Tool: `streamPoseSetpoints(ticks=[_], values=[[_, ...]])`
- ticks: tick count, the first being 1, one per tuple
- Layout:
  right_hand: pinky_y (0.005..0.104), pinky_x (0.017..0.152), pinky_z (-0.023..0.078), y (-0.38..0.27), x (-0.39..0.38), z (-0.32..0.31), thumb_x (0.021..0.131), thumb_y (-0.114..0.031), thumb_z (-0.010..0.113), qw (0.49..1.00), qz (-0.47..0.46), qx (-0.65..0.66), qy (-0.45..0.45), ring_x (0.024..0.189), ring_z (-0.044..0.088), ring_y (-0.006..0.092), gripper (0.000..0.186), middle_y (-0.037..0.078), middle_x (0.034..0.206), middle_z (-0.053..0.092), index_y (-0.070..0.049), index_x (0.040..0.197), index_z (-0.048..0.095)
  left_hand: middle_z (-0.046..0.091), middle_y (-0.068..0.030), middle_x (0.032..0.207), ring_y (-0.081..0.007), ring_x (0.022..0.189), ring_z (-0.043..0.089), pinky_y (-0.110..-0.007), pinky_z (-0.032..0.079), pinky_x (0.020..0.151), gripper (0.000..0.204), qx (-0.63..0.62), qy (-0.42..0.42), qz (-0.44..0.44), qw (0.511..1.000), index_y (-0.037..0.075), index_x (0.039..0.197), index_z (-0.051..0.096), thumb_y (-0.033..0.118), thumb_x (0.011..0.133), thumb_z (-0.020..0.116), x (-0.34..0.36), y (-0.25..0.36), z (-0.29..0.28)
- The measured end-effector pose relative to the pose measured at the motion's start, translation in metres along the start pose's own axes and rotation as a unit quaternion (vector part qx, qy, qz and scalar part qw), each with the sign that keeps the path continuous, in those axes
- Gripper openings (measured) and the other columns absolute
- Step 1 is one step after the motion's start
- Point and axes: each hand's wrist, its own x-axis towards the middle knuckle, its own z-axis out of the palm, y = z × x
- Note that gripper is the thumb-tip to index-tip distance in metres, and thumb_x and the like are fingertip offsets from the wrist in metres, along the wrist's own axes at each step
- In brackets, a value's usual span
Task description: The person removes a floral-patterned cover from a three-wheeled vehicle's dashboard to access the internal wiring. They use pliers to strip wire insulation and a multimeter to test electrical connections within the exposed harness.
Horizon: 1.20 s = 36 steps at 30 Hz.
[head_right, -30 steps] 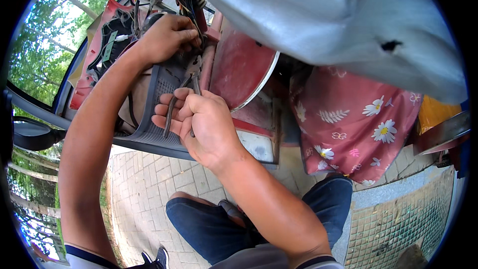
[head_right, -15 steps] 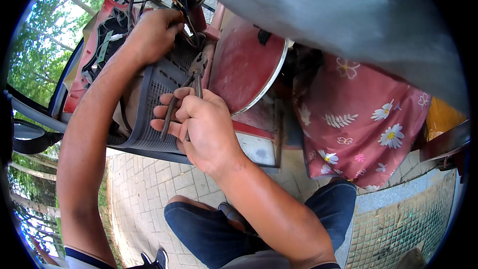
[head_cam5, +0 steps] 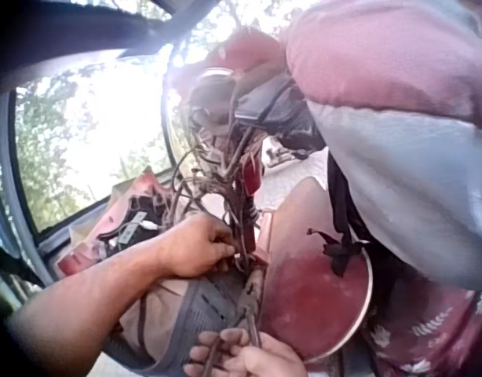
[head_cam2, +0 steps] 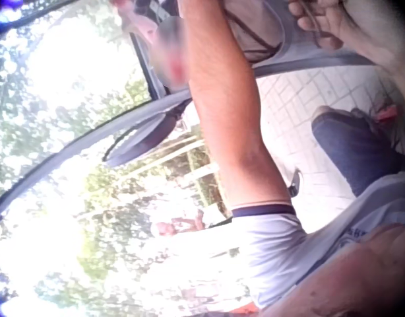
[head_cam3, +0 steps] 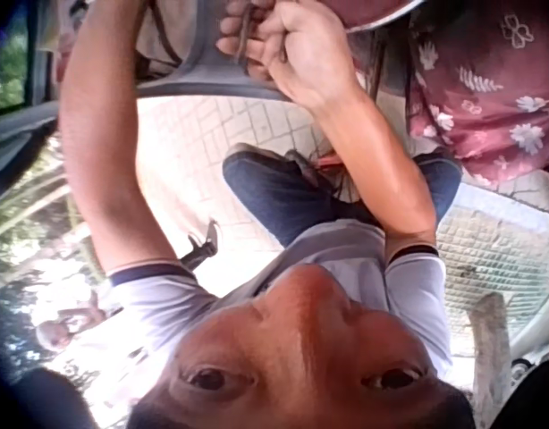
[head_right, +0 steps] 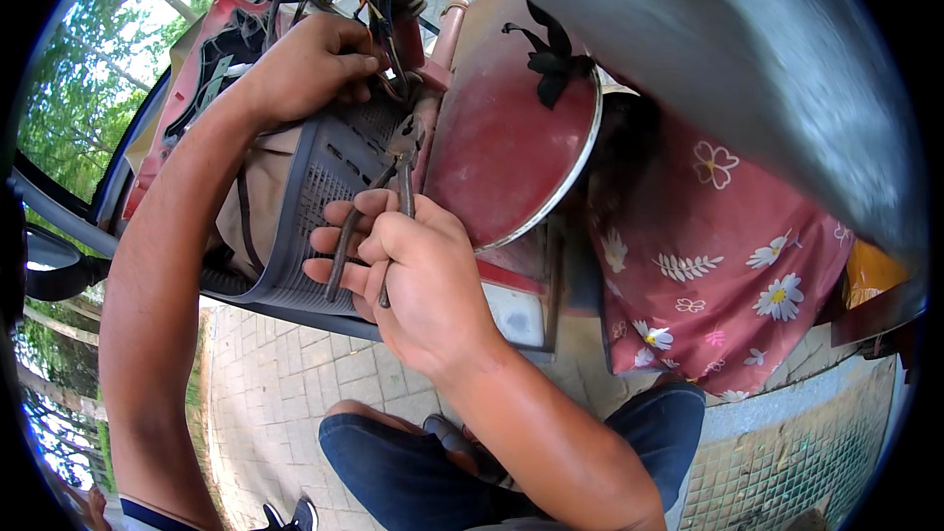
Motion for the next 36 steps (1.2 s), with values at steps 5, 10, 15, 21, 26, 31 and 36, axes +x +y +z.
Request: streamPoseSetpoints(ticks=[5, 10, 15, 21, 26, 31, 36], values=[[0.0415, 0.074, 0.056, 0.002, 0.002, 0.001, 0.084, -0.001, 0.045, 1.0, -0.008, -0.002, -0.011, 0.098, 0.069, 0.0312, 0.03, 0.015, 0.119, 0.065, -0.008, 0.112, 0.054, 0.069, -0.0032, 0.077, -0.0107, 0.069, 0.068, -0.027, 0.051, 0.063, 0.018, 0.034, -0.069, 0.007, 0.997, -0.003, 0.093, 0.07, 0.013, 0.096, 0.064, -0.002, 0.005, -0.007], [0.0414, 0.073, 0.056, 0.002, 0.001, 0.001, 0.083, -0.001, 0.046, 1.0, -0.013, -0.001, -0.004, 0.094, 0.069, 0.0311, 0.03, 0.017, 0.117, 0.064, -0.005, 0.113, 0.053, 0.068, -0.0029, 0.074, -0.0092, 0.069, 0.066, -0.027, 0.05, 0.064, 0.016, 0.034, -0.088, 0.0, 0.996, -0.002, 0.09, 0.07, 0.012, 0.096, 0.065, -0.001, 0.007, -0.005], [0.0409, 0.067, 0.053, -0.001, 0.005, -0.002, 0.083, -0.002, 0.046, 1.0, 0.007, -0.015, -0.017, 0.083, 0.065, 0.0274, 0.029, 0.016, 0.11, 0.064, -0.005, 0.111, 0.053, 0.068, -0.003, 0.073, -0.0095, 0.068, 0.065, -0.027, 0.05, 0.064, 0.016, 0.037, -0.095, 0.001, 0.995, -0.001, 0.088, 0.069, 0.012, 0.096, 0.065, -0.001, 0.01, -0.007], [0.0393, 0.067, 0.051, -0.008, 0.018, -0.003, 0.083, 0.001, 0.046, 0.999, 0.014, -0.025, -0.033, 0.079, 0.06, 0.0248, 0.025, 0.014, 0.104, 0.06, -0.004, 0.107, 0.052, 0.067, -0.0034, 0.073, -0.0104, 0.068, 0.066, -0.028, 0.051, 0.064, 0.015, 0.044, -0.092, 0.001, 0.995, -0.002, 0.088, 0.069, 0.01, 0.095, 0.064, -0.001, 0.012, -0.009], [0.0318, 0.06, 0.046, -0.001, 0.023, 0.007, 0.081, 0.003, 0.043, 0.998, -0.054, 0.006, 0.023, 0.072, 0.057, 0.0202, 0.028, 0.013, 0.099, 0.059, -0.006, 0.107, 0.05, 0.068, -0.0039, 0.076, -0.0112, 0.069, 0.068, -0.028, 0.052, 0.063, 0.013, 0.043, -0.102, -0.001, 0.994, -0.003, 0.091, 0.07, 0.008, 0.095, 0.065, 0.001, 0.009, -0.01], [0.0322, 0.058, 0.045, -0.003, 0.021, 0.005, 0.081, 0.003, 0.044, 0.999, -0.038, -0.014, 0.019, 0.069, 0.058, 0.0205, 0.028, 0.011, 0.094, 0.059, -0.006, 0.107, 0.05, 0.069, -0.0038, 0.079, -0.0116, 0.069, 0.07, -0.028, 0.053, 0.063, 0.012, 0.02, -0.105, -0.002, 0.994, -0.003, 0.093, 0.071, 0.007, 0.095, 0.065, 0.001, 0.008, -0.01], [0.0331, 0.05, 0.042, -0.01, 0.013, 0.002, 0.081, 0.002, 0.044, 0.999, 0.024, -0.042, -0.012, 0.068, 0.059, 0.0198, 0.029, 0.011, 0.094, 0.062, -0.007, 0.108, 0.051, 0.069, -0.0037, 0.079, -0.0117, 0.069, 0.07, -0.028, 0.054, 0.064, 0.012, 0.02, -0.105, -0.005, 0.994, -0.003, 0.093, 0.071, 0.008, 0.095, 0.065, 0.001, 0.007, -0.01]])
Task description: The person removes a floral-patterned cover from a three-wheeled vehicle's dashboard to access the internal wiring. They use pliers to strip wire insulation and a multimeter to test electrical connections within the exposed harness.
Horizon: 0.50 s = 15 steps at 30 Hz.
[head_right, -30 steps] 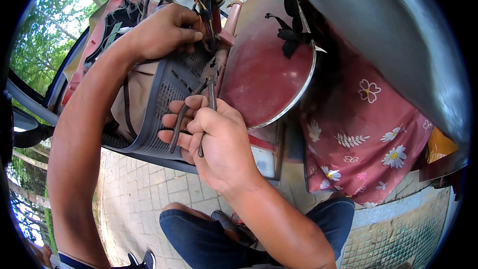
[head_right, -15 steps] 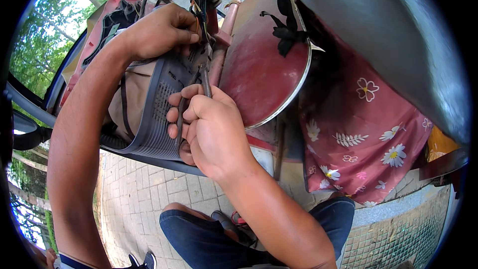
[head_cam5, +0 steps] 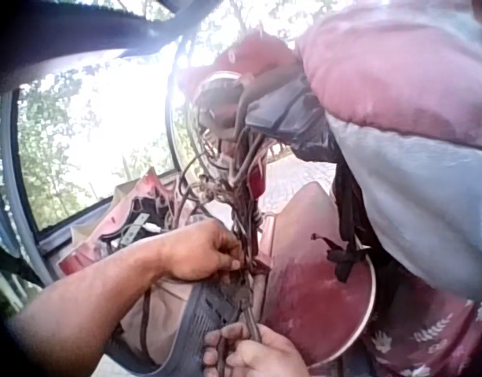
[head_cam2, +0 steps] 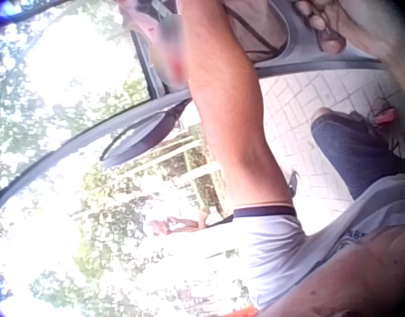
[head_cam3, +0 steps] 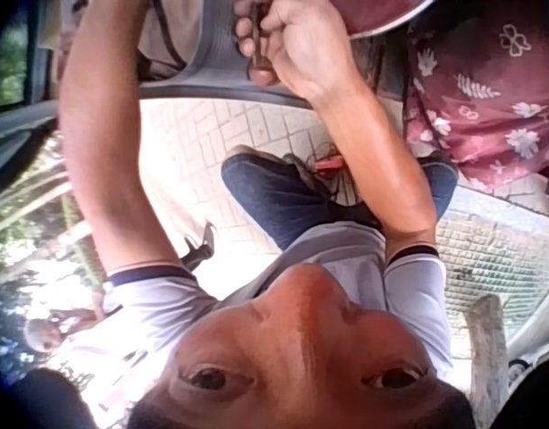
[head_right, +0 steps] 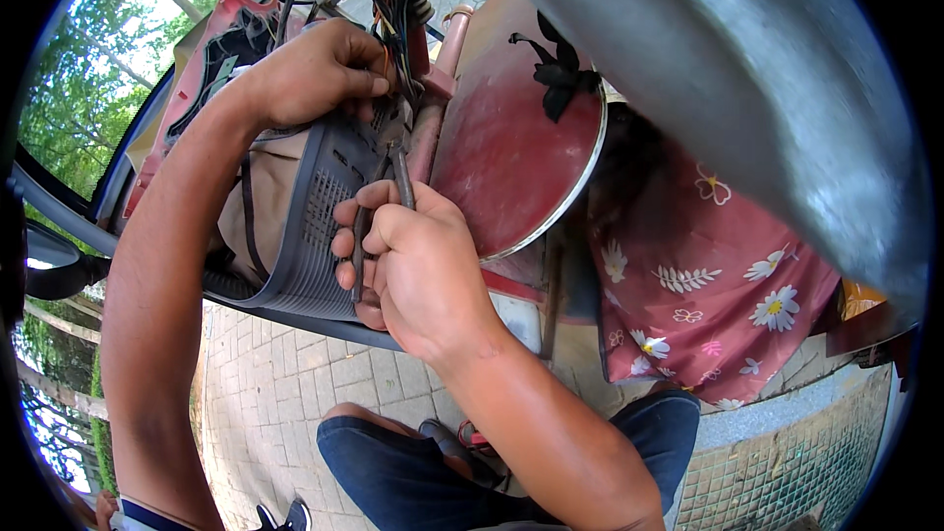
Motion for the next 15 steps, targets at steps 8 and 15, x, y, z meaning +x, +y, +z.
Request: streamPoseSetpoints(ticks=[8, 15], values=[[0.0336, 0.061, 0.049, 0.0, -0.007, 0.014, 0.079, 0.005, 0.043, 0.997, -0.035, 0.004, 0.066, 0.086, 0.067, 0.0223, 0.033, 0.012, 0.106, 0.063, -0.003, 0.109, 0.053, 0.068, -0.0047, 0.08, -0.012, 0.067, 0.068, -0.029, 0.053, 0.063, 0.014, 0.01, 0.017, -0.005, 1.0, -0.003, 0.096, 0.069, 0.01, 0.097, 0.064, 0.002, 0.0, 0.001], [0.0327, 0.062, 0.049, -0.001, -0.009, 0.011, 0.079, 0.004, 0.043, 0.999, -0.009, 0.011, 0.046, 0.088, 0.068, 0.0231, 0.034, 0.011, 0.103, 0.064, -0.003, 0.109, 0.056, 0.068, -0.0043, 0.081, -0.0106, 0.065, 0.065, -0.028, 0.052, 0.065, 0.017, 0.04, 0.025, 0.005, 0.999, -0.003, 0.101, 0.069, 0.013, 0.1, 0.062, 0.006, -0.005, 0.006]])
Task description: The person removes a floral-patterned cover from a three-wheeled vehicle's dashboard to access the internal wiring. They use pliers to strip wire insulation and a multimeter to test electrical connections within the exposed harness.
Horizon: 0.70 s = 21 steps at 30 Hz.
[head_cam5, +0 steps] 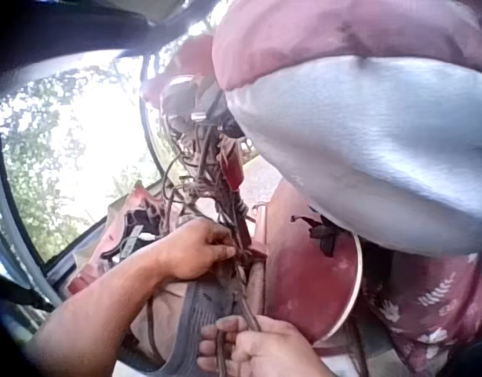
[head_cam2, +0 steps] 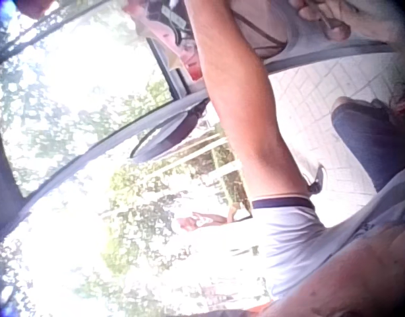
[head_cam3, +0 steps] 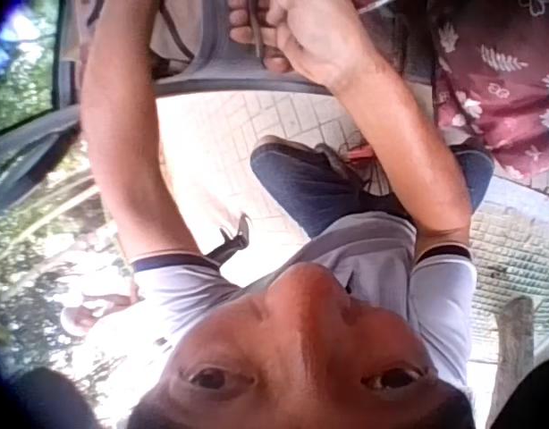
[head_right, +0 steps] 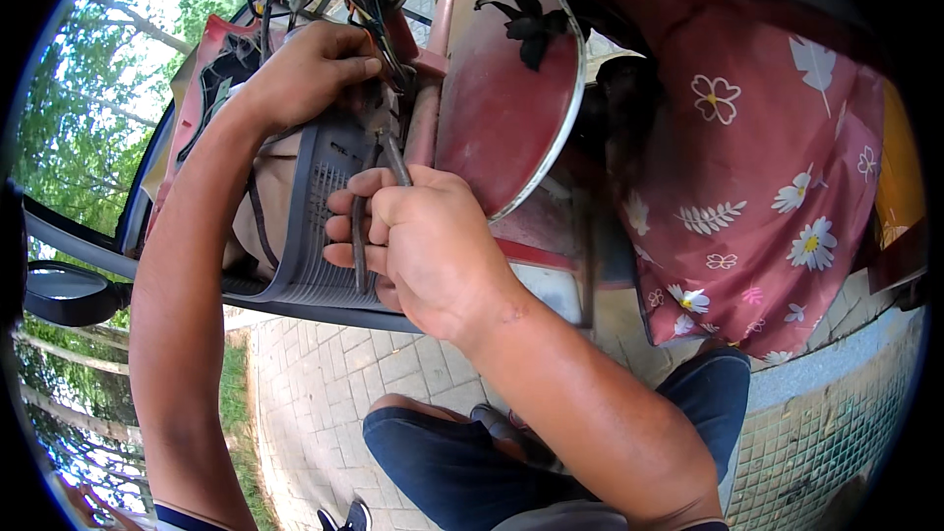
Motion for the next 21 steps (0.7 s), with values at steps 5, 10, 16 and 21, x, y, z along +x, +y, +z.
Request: streamPoseSetpoints(ticks=[5, 10, 16, 21], values=[[0.0365, 0.07, 0.057, -0.009, 0.0, -0.007, 0.082, 0.005, 0.043, 0.999, 0.031, -0.004, -0.032, 0.08, 0.066, 0.0244, 0.03, 0.014, 0.098, 0.063, 0.0, 0.108, 0.055, 0.065, -0.003, 0.079, -0.0106, 0.067, 0.062, -0.029, 0.051, 0.066, 0.019, 0.01, -0.012, 0.0, 1.0, -0.002, 0.097, 0.068, 0.016, 0.1, 0.062, 0.001, 0.007, 0.0], [0.0364, 0.065, 0.056, 0.002, -0.002, 0.002, 0.089, 0.0, 0.046, 0.999, 0.01, -0.034, 0.02, 0.072, 0.063, 0.0248, 0.02, 0.015, 0.093, 0.062, 0.004, 0.105, 0.057, 0.06, -0.003, 0.079, -0.0113, 0.07, 0.058, -0.031, 0.048, 0.068, 0.02, -0.008, -0.02, 0.012, 1.0, -0.002, 0.092, 0.064, 0.017, 0.098, 0.061, -0.001, 0.0, 0.0], [0.0389, 0.071, 0.049, -0.025, -0.019, 0.017, 0.088, -0.012, 0.058, 0.833, -0.049, -0.551, 0.003, 0.088, 0.07, 0.0278, 0.024, 0.015, 0.097, 0.07, 0.0, 0.106, 0.069, 0.066, -0.0074, 0.077, -0.0147, 0.065, 0.061, -0.032, 0.05, 0.064, 0.019, -0.057, 0.012, -0.005, 0.998, -0.006, 0.094, 0.067, 0.012, 0.096, 0.062, -0.003, 0.013, 0.005], [0.0489, 0.081, 0.059, -0.038, -0.041, 0.043, 0.082, -0.008, 0.064, 0.716, -0.105, -0.687, 0.065, 0.094, 0.075, 0.0364, 0.022, 0.026, 0.093, 0.074, 0.008, 0.092, 0.074, 0.073, -0.0138, 0.084, -0.0193, 0.08, 0.066, -0.035, 0.052, 0.079, 0.021, 0.008, 0.016, 0.089, 0.996, -0.007, 0.098, 0.074, 0.009, 0.094, 0.06, -0.008, 0.02, -0.003]])
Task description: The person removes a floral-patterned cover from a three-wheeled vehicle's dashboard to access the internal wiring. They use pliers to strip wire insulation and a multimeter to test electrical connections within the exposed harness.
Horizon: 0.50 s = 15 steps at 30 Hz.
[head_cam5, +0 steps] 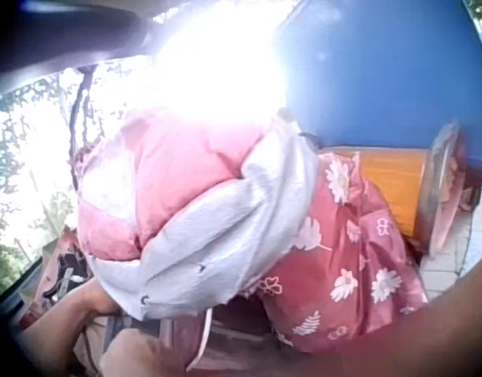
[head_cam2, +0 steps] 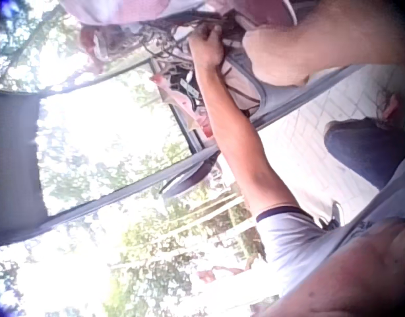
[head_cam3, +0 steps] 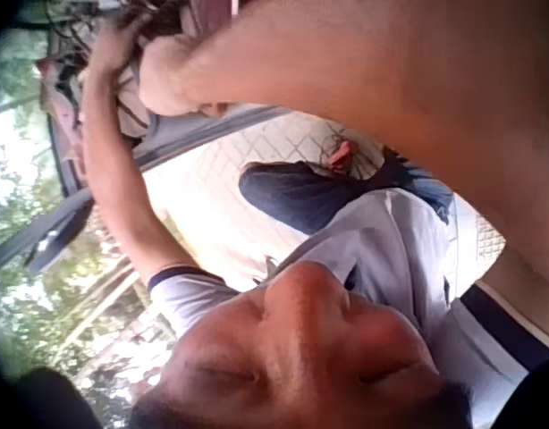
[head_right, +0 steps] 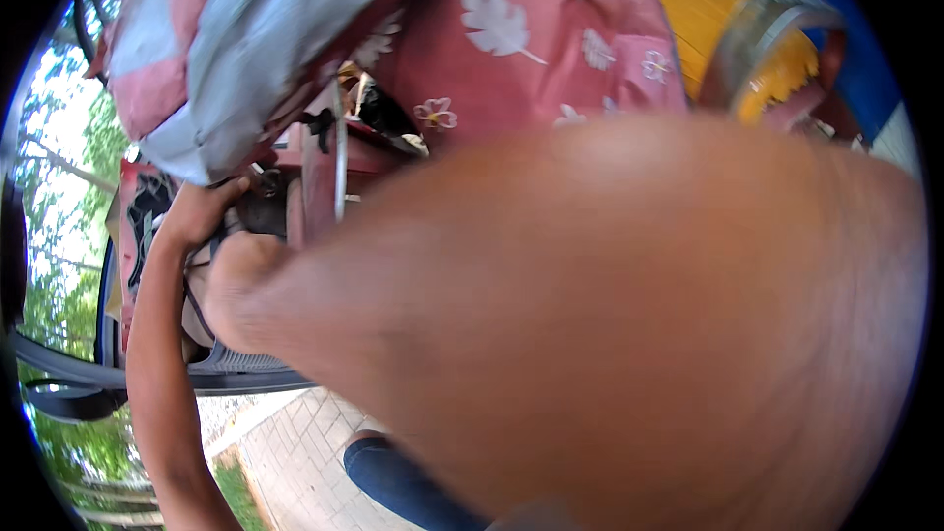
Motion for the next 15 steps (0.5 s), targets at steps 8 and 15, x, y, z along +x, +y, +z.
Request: streamPoseSetpoints(ticks=[8, 15], values=[[0.0429, 0.056, 0.052, 0.028, 0.017, -0.01, 0.079, 0.003, 0.064, 0.982, 0.004, 0.065, -0.178, 0.068, 0.07, 0.0327, 0.012, 0.021, 0.076, 0.067, 0.011, 0.088, 0.066, 0.067, -0.0119, 0.074, -0.0177, 0.069, 0.062, -0.039, 0.05, 0.068, 0.019, -0.035, -0.006, -0.069, 0.997, -0.004, 0.091, 0.072, 0.014, 0.09, 0.064, 0.01, -0.029, 0.012], [0.0416, 0.084, 0.056, 0.038, 0.02, 0.023, 0.084, 0.004, 0.046, 0.806, 0.11, 0.576, -0.074, 0.096, 0.065, 0.0279, 0.032, 0.021, 0.113, 0.062, 0.006, 0.116, 0.051, 0.065, -0.0066, 0.076, -0.015, 0.07, 0.06, -0.035, 0.05, 0.069, 0.017, -0.016, -0.002, -0.085, 0.996, -0.005, 0.094, 0.068, 0.012, 0.093, 0.065, 0.004, -0.021, 0.008]])
